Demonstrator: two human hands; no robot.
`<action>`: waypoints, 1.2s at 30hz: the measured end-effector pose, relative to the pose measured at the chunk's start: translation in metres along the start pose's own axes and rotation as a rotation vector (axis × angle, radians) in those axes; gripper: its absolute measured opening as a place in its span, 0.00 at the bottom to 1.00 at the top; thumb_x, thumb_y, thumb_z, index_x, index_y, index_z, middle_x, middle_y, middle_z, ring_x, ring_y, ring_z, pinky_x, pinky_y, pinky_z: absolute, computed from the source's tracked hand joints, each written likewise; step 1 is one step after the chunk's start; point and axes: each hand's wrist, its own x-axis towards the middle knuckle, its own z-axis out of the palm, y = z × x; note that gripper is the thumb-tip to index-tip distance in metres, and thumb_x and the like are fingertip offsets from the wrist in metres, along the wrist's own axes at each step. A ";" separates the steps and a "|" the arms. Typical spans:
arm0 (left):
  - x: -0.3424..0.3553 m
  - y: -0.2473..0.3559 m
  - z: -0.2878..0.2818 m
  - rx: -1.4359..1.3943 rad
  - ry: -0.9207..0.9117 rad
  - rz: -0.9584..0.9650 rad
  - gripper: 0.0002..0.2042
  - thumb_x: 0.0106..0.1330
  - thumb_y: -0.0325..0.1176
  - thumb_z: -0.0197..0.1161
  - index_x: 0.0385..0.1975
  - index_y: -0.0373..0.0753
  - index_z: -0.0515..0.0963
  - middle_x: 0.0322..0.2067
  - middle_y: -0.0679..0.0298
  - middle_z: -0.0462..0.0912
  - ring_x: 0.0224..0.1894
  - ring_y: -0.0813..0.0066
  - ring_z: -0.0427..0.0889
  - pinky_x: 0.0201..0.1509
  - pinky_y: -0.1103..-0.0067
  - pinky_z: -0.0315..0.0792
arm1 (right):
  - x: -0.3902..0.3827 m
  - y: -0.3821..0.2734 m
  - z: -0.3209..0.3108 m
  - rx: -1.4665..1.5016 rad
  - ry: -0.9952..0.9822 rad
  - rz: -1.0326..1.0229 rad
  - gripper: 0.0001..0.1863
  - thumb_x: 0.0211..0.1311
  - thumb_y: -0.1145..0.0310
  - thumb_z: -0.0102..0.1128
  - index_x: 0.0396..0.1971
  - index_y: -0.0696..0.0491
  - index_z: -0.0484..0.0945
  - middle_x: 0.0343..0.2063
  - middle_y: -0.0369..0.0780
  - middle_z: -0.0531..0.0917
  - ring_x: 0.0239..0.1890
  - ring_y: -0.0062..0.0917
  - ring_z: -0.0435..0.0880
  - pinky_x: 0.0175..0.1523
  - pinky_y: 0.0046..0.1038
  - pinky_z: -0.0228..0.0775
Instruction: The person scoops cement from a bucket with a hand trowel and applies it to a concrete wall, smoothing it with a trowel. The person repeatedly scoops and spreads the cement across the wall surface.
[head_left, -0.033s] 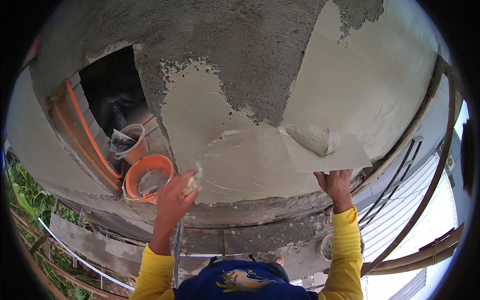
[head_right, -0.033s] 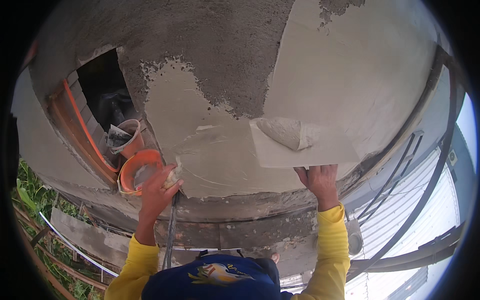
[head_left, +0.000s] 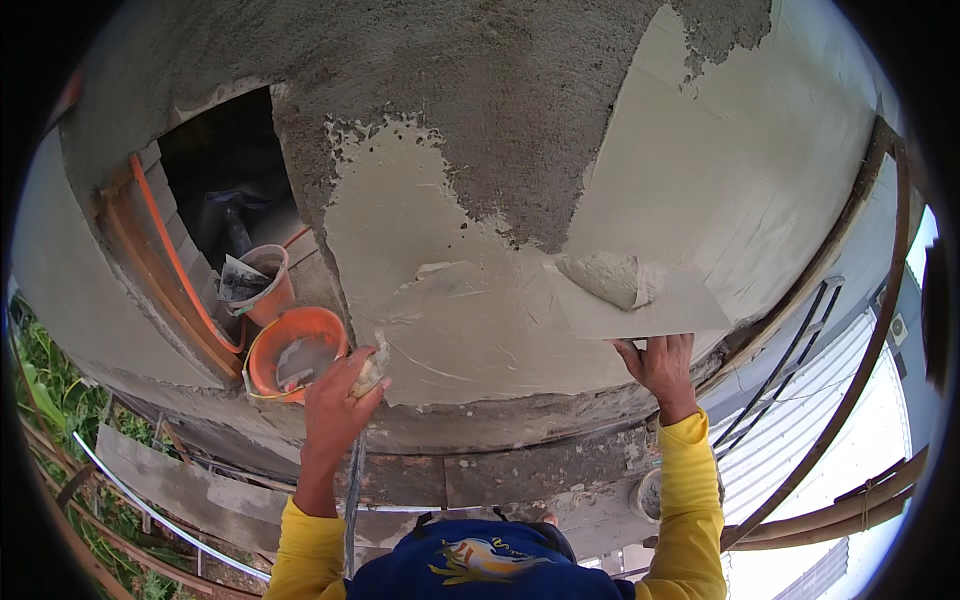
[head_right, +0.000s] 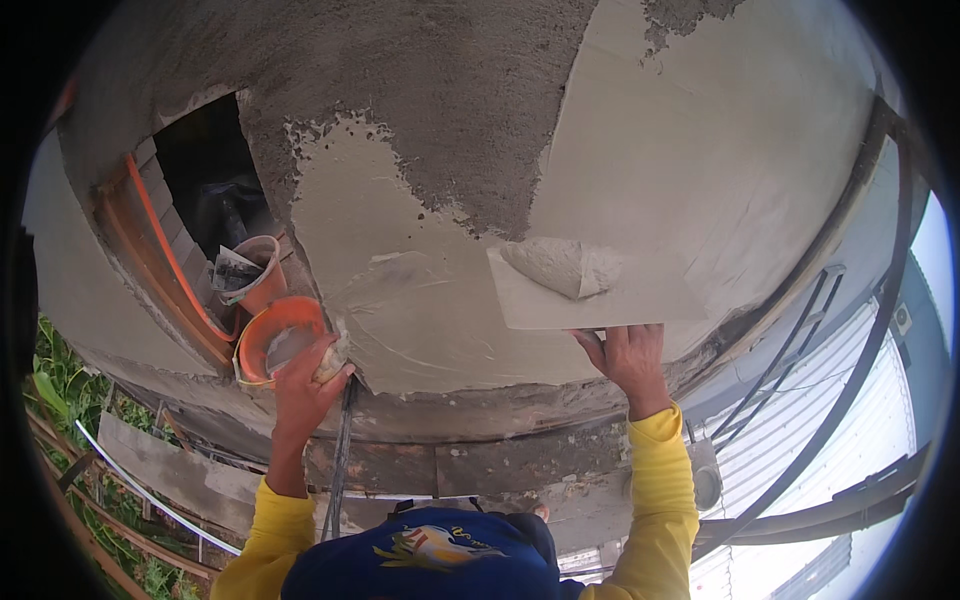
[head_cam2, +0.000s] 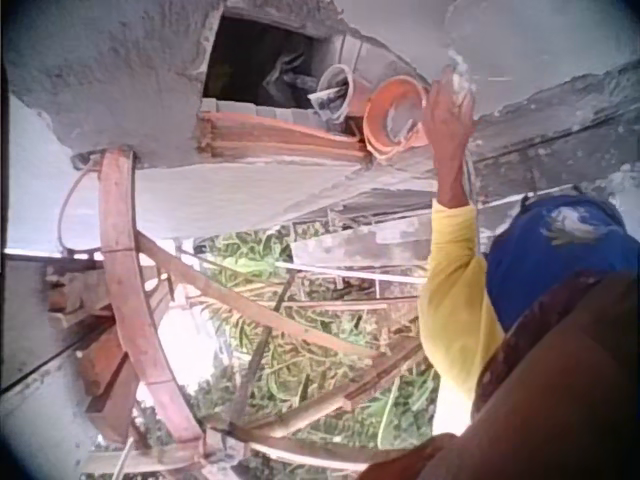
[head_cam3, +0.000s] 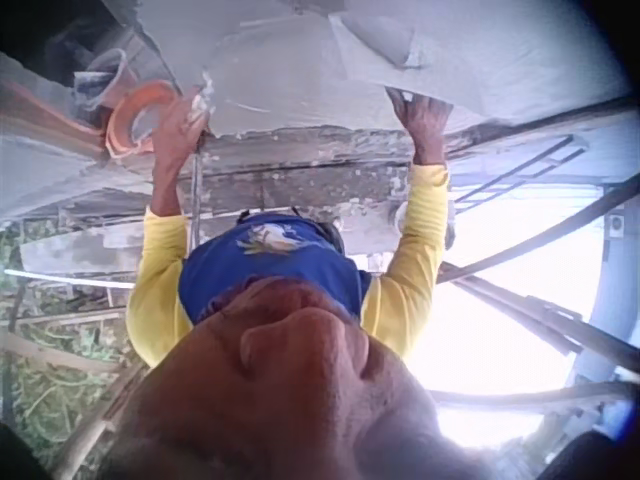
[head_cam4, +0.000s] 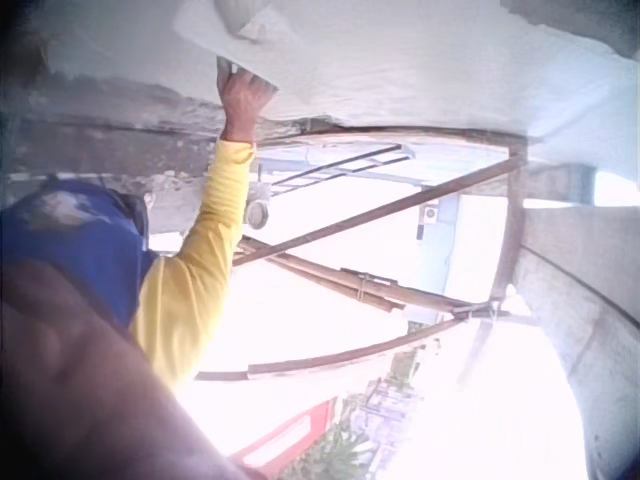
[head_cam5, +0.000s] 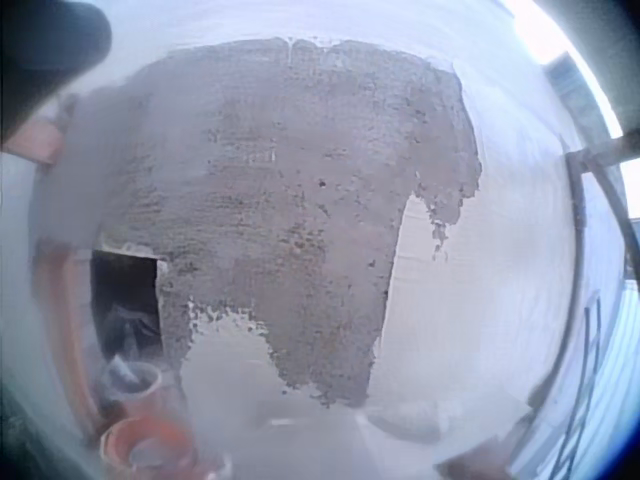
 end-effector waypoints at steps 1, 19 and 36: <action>-0.017 -0.011 -0.009 -0.011 0.018 -0.077 0.24 0.61 0.31 0.78 0.59 0.38 0.82 0.46 0.54 0.87 0.45 0.54 0.88 0.49 0.67 0.81 | 0.007 -0.010 0.009 0.046 -0.061 -0.007 0.36 0.61 0.51 0.80 0.60 0.58 0.75 0.56 0.50 0.80 0.57 0.50 0.80 0.61 0.50 0.70; -0.126 0.015 -0.034 -0.204 0.281 -0.612 0.23 0.62 0.23 0.72 0.59 0.27 0.78 0.44 0.51 0.87 0.45 0.67 0.82 0.57 0.72 0.75 | 0.360 0.124 -0.104 0.897 -0.129 0.336 0.28 0.74 0.37 0.64 0.43 0.51 0.83 0.34 0.29 0.79 0.35 0.14 0.76 0.43 0.21 0.69; -0.163 0.044 -0.022 -0.318 0.277 -0.769 0.26 0.69 0.25 0.72 0.65 0.27 0.76 0.50 0.59 0.86 0.49 0.74 0.81 0.58 0.77 0.75 | 0.068 0.032 0.028 0.263 -0.604 -0.621 0.34 0.64 0.42 0.71 0.53 0.58 0.79 0.40 0.44 0.83 0.43 0.39 0.86 0.49 0.40 0.81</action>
